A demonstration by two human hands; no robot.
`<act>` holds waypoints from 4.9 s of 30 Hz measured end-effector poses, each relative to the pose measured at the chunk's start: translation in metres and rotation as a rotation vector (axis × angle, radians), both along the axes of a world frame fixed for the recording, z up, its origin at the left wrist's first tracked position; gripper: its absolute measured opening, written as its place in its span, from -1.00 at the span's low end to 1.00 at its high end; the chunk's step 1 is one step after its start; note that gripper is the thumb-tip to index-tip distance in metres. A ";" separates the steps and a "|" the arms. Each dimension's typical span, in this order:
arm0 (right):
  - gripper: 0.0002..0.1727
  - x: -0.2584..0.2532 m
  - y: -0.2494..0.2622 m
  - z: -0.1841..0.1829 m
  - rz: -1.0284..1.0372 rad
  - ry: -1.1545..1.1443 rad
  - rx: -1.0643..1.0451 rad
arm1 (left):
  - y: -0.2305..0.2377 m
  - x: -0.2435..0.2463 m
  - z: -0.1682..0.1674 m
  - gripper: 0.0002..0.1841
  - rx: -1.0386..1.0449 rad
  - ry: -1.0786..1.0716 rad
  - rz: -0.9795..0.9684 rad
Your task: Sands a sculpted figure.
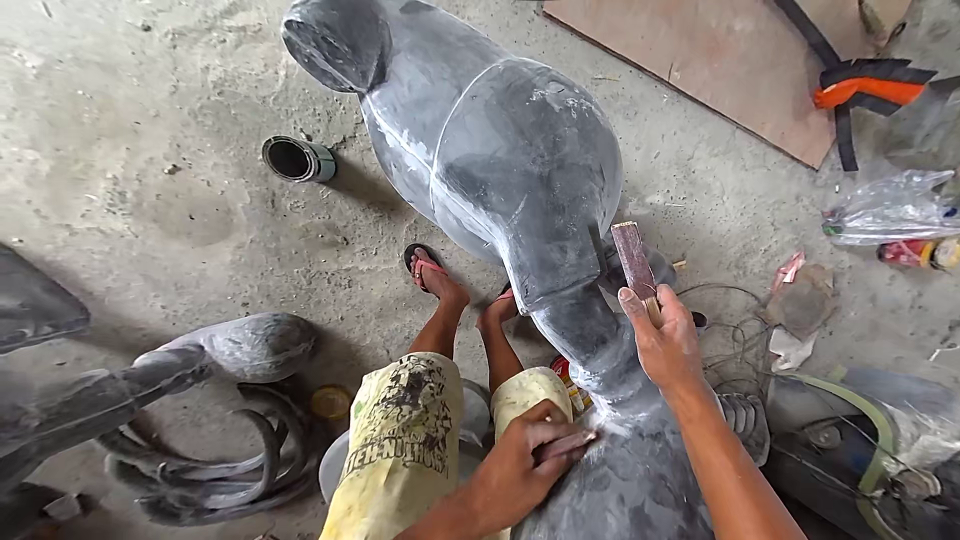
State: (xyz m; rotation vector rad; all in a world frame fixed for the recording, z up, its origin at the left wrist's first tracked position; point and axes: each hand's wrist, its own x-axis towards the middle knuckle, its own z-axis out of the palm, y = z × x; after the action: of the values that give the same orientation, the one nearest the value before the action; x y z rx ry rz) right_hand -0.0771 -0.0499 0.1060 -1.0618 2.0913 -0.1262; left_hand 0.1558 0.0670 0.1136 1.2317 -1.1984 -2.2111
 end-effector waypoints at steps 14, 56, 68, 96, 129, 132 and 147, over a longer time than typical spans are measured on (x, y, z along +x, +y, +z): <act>-0.24 -0.002 -0.003 -0.003 -0.007 -0.021 0.003 | -0.030 -0.029 -0.009 -0.77 -0.761 -0.093 -0.171; -0.26 -0.004 0.001 0.001 -0.077 -0.066 0.016 | -0.033 -0.037 -0.021 -0.74 -0.709 0.071 -0.140; -0.28 0.002 -0.004 0.006 -0.051 0.002 0.105 | -0.027 -0.032 -0.040 -0.77 -0.716 0.137 -0.075; -0.22 0.004 -0.006 0.006 -0.020 -0.002 0.157 | -0.011 -0.019 -0.053 -0.79 -0.721 0.032 -0.103; -0.18 0.000 -0.007 0.001 0.011 0.038 0.075 | -0.012 -0.023 -0.052 -0.78 -0.667 0.056 -0.140; -0.19 -0.002 -0.010 0.001 -0.001 0.038 0.071 | -0.028 -0.031 -0.032 -0.76 -0.718 0.075 -0.156; -0.22 -0.001 -0.003 -0.003 0.003 0.007 0.013 | -0.025 -0.004 -0.044 -0.78 -0.727 -0.040 -0.445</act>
State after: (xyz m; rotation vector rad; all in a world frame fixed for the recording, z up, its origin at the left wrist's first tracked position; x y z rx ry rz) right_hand -0.0780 -0.0526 0.1027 -1.0595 2.0940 -0.1071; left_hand 0.1521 0.0416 0.0699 0.7510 -2.1926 -1.7069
